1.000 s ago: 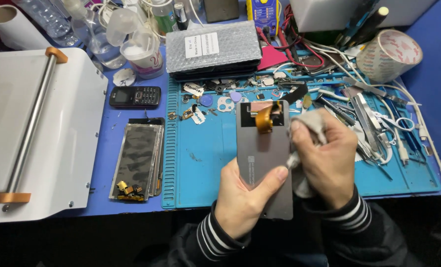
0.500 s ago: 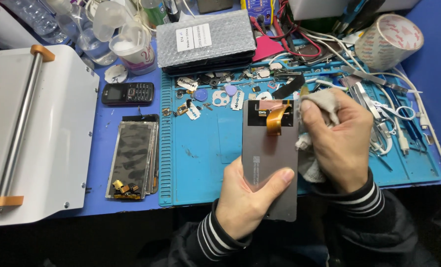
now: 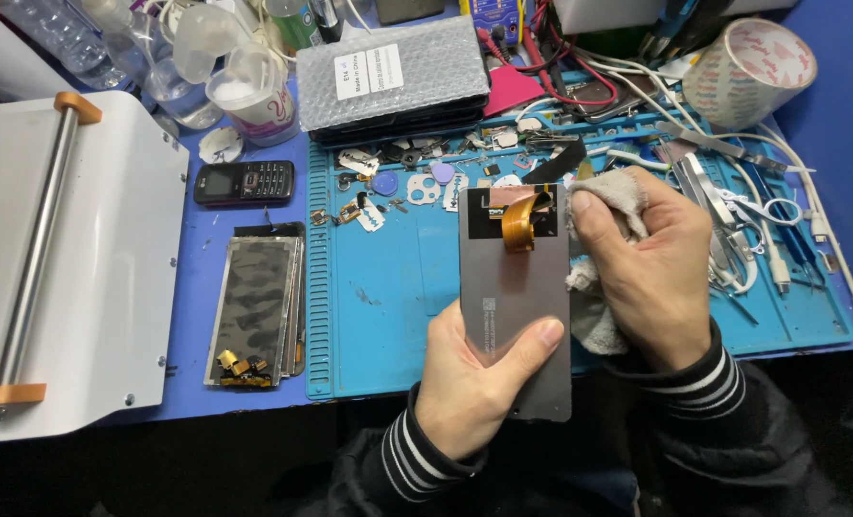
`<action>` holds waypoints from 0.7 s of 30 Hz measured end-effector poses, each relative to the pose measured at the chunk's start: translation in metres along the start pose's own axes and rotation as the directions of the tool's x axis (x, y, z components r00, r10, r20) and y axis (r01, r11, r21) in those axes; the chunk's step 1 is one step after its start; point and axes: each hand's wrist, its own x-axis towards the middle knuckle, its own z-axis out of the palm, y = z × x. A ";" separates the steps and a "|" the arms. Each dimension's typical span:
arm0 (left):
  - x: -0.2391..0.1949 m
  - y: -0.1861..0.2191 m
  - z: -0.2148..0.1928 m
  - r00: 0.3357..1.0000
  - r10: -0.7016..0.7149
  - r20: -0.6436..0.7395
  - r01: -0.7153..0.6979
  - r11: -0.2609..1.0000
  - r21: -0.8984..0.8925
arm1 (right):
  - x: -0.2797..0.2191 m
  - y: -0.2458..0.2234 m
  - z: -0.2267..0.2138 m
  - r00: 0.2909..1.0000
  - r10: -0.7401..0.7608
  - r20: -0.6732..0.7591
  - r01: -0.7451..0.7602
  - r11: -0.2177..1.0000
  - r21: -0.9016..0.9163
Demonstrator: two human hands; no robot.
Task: The recorder cleans a mobile phone screen component using a cloth and spray solution on a workbench.
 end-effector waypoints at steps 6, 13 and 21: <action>0.006 -0.002 -0.004 0.991 0.127 -0.050 -0.125 0.991 0.054 | -0.023 -0.003 0.003 0.996 0.052 0.076 -0.056 0.997 0.060; 0.002 0.001 -0.001 0.999 0.043 0.004 -0.043 0.999 0.024 | -0.009 -0.001 0.001 1.000 0.022 0.005 -0.022 0.998 0.059; -0.001 0.000 -0.001 1.000 0.009 0.025 -0.009 1.000 0.018 | -0.006 0.000 0.002 0.999 -0.032 -0.032 0.033 0.999 0.027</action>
